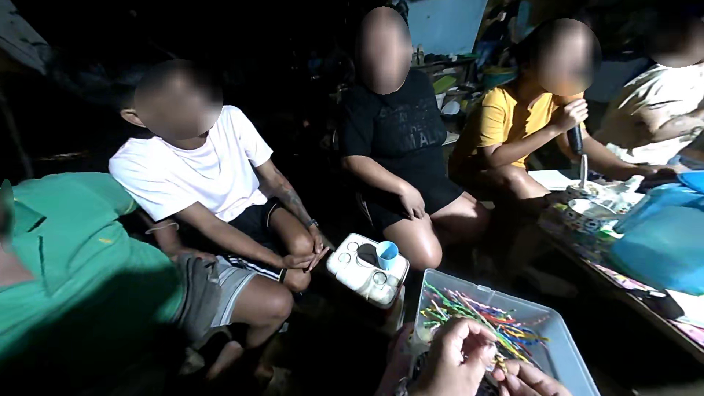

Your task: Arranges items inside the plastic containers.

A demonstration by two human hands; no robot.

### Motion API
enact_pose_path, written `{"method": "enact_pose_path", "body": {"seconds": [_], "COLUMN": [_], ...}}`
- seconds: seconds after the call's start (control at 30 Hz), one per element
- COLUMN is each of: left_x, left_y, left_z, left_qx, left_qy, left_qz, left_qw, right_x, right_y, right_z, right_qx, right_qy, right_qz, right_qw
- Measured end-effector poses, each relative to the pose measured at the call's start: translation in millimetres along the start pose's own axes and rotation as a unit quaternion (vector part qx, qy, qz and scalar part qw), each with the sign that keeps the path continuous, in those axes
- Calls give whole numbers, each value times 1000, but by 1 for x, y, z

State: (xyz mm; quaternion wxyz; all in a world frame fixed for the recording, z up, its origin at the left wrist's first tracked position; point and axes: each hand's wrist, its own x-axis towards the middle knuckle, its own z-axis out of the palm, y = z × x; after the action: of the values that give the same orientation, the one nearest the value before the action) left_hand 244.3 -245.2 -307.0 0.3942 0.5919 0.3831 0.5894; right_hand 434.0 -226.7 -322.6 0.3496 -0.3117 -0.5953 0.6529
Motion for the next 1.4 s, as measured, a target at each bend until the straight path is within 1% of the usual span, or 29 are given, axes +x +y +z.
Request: {"method": "enact_pose_path", "body": {"seconds": [0.17, 0.23, 0.33, 0.47, 0.57, 0.7, 0.8, 0.87, 0.97, 1.03, 1.13, 1.27, 1.33, 1.4], "left_x": [1, 2, 4, 4, 5, 4, 3, 3, 2, 2, 1, 1, 0, 0], "left_y": [-1, -3, -4, -7, -9, -4, -7, -9, -6, -6, -7, -4, -3, -4], "left_z": [-2, -2, -1, 1, 2, 2, 3, 4, 6, 8, 8, 6, 7, 9], "left_qx": [-67, -72, -81, -53, -31, -32, -48, -61, -55, -39, -26, -7, 5, 27], "left_qy": [-40, -45, -48, -52, -57, -69, -66, -76, -107, -118, -105, -105, -107, -108], "left_qz": [0, -5, -22, -10, 2, -20, 20, 29, 6, 5, 24, 7, 1, 18], "left_qw": [997, 996, 995, 997, 998, 997, 996, 995, 993, 992, 994, 994, 994, 994], "right_x": [0, -2, -1, 1, 5, 8, 7, 5, 2, -1, -5, -9, -11, -12], "right_y": [0, -1, -5, -12, -23, -21, -16, -13, -10, -6, -5, -8, -10, -11], "right_z": [-1, -1, -2, -6, -10, -10, -8, -8, -8, -9, -9, -7, -5, -3], "right_qx": [18, 21, 25, -32, -45, -48, -29, -19, -18, -22, -69, -119, -132, -125], "right_qy": [-6, -11, -17, 8, 19, 13, 19, 23, 25, 28, 24, 13, 27, 47], "right_qz": [6, 12, -2, -18, -18, -35, -55, -59, -50, -55, -64, -68, -64, -51], "right_qw": [1000, 1000, 1000, 999, 999, 998, 998, 998, 998, 998, 995, 990, 989, 990]}}
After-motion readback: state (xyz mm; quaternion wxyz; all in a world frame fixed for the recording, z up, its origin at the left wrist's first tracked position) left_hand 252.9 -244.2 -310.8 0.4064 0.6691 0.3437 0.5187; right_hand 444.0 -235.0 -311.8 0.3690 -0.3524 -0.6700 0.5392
